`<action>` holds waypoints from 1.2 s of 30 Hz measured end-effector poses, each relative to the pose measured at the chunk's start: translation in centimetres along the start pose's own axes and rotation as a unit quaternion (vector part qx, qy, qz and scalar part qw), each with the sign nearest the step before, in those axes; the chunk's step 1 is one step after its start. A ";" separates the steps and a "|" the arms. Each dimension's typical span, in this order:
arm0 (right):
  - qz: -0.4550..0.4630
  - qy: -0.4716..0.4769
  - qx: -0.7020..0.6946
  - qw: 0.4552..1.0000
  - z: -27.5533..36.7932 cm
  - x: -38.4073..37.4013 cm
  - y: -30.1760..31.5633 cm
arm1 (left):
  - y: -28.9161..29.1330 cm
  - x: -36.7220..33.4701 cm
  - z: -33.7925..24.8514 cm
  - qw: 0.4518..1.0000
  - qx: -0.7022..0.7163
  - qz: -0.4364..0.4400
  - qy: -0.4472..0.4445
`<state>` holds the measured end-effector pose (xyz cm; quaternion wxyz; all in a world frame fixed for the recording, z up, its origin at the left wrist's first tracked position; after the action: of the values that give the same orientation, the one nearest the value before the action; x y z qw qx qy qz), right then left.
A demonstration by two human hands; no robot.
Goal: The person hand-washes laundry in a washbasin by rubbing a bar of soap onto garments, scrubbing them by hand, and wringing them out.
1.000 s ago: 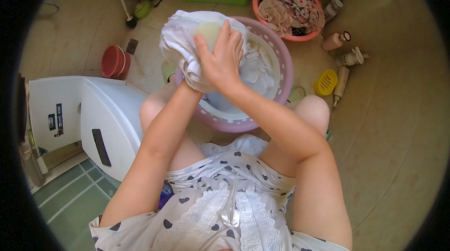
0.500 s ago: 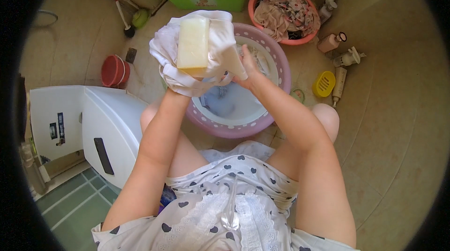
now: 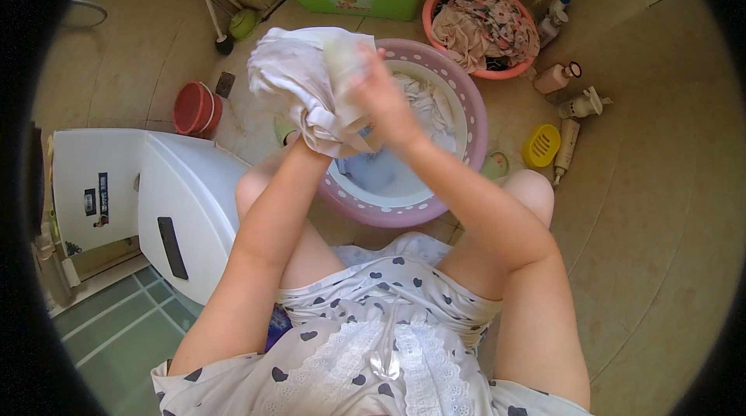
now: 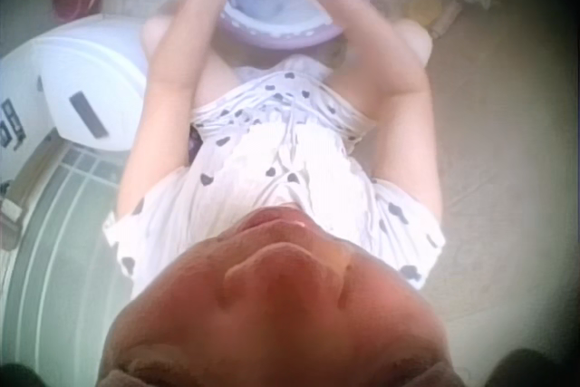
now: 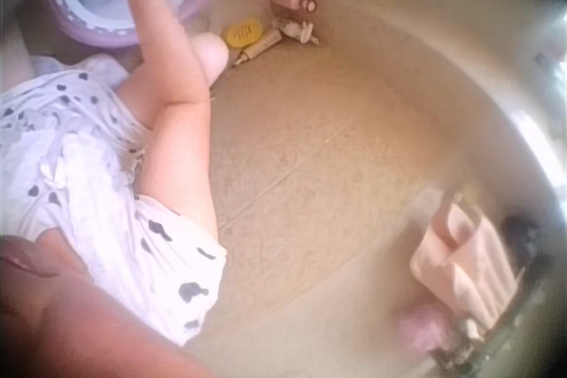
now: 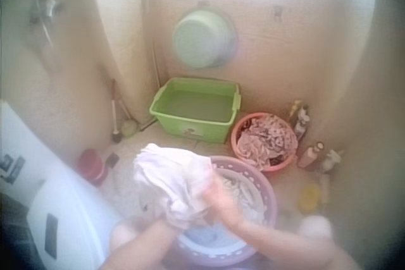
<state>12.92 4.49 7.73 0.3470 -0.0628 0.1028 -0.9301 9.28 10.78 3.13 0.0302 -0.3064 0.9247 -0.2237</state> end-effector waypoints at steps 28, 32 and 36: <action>0.016 0.288 0.192 0.938 5.0 3.0 -2.7 | -2.3 2.1 -4.2 0.946 -0.308 -0.009 -0.098; 0.006 0.330 0.436 0.837 6.1 0.8 -3.6 | -2.8 2.6 -3.0 0.927 -0.356 -0.019 -0.113; 0.019 0.027 0.290 0.956 1.3 -5.0 0.8 | -3.3 2.7 -2.1 0.915 -0.383 -0.020 -0.125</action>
<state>17.38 7.01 8.55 0.3651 0.0681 -0.1609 -0.9144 8.48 7.69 6.64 0.0212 -0.3385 0.9221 0.1865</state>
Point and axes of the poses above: each hand's wrist, its own x-axis away from the middle knuckle, its own y-axis out of the back of the hand, z = x × y, the point moved 9 cm from there along -x, towards the middle knuckle, and after that the axes turned 13 degrees about -z, right-handed, at the moved point
